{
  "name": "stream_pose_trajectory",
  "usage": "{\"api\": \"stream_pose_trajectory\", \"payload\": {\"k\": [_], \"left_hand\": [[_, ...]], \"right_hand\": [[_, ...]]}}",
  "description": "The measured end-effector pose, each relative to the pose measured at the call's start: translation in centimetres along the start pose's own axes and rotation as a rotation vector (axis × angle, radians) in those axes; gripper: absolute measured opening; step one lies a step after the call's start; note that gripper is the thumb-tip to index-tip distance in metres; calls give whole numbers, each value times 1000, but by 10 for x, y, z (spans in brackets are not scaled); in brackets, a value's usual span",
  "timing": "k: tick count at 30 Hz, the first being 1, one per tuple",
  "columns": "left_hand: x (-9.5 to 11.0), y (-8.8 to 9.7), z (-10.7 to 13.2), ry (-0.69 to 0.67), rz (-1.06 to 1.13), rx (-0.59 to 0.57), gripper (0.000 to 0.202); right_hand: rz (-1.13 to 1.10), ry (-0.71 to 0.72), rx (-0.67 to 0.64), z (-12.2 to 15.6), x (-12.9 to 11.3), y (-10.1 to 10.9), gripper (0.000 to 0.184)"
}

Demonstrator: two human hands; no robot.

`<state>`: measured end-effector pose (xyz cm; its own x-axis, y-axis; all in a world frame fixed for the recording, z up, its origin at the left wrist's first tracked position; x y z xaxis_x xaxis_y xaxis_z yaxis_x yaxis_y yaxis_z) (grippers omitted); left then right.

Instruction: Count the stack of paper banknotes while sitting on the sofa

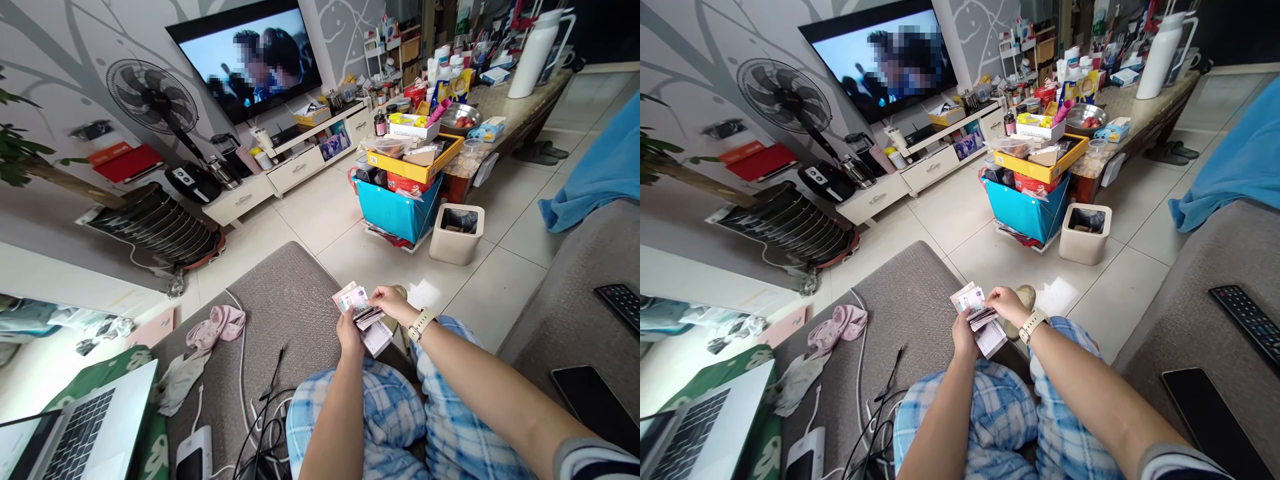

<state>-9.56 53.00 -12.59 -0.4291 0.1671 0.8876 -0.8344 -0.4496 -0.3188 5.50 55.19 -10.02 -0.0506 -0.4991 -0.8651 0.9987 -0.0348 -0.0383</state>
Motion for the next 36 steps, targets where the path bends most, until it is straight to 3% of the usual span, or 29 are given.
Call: {"api": "stream_pose_trajectory", "payload": {"k": [16,36], "left_hand": [[2,-4,2,-11,10,-42,30],[-12,7,-12,39,2,6,30]], "right_hand": [[60,88,-8,-8,3,0,34],[101,71,-37,0,-2,-1,27]]}}
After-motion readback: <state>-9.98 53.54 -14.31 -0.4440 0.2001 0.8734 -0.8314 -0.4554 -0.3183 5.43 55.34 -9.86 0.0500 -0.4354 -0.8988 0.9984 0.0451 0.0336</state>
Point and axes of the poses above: each hand's wrist, its own z-axis away from the middle knuckle, its own y-axis out of the back of the hand, x = y × z, the point moved 4 cm from there along -z, towards the middle knuckle, and after that the axes turned 12 degrees about -y, right-handed, at the moved point
